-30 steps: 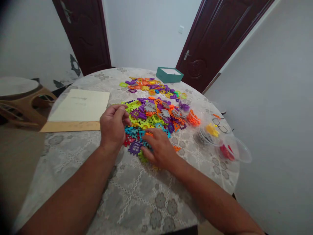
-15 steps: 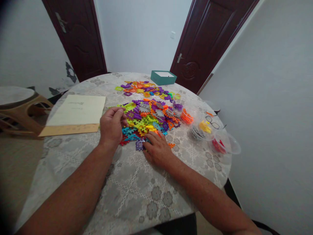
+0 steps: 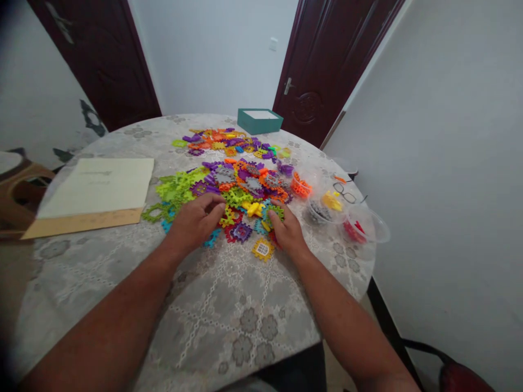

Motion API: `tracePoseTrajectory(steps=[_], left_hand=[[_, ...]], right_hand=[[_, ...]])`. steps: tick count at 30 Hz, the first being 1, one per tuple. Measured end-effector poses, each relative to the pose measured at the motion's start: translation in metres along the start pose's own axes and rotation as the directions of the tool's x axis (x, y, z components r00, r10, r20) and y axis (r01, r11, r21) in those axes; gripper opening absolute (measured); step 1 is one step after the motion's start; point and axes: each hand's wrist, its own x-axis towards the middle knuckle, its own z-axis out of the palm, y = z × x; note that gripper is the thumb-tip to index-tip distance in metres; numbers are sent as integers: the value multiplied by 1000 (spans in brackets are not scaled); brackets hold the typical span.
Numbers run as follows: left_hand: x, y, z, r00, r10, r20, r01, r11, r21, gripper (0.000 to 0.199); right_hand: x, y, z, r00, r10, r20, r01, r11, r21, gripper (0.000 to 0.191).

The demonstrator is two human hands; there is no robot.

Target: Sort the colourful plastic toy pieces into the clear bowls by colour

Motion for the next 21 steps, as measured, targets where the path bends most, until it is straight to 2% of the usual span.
tracePoseTrajectory(steps=[2,5,7,9,12,19,21], left_hand=[[-2,1,3,996,54,71,-58,997,57,18],[-3,0,7,987,90,130,-103,991,90,19],[-3,-2,8,984,103,148,-119,987,103,19],[-3,-2,9,981,106,163,-125,985,117,20],[-3,-2,10,976,109,188,-135,982,130,21],[-4,-1,13,956,130,263,-160,983,95,23],[-5,0,14,954,133,270,-161,983,86,24]], right_hand=[[2,2,3,986,167,-21,-157,956,247,43],[7,4,8,953,302,39,-262,748,610,40],[10,3,9,940,326,100,-292,616,732,38],[11,2,8,933,324,154,-318,549,773,39],[11,-1,5,941,288,178,-314,546,777,42],[11,-1,2,972,236,19,-171,643,746,45],[11,1,0,974,225,-16,-151,704,694,47]])
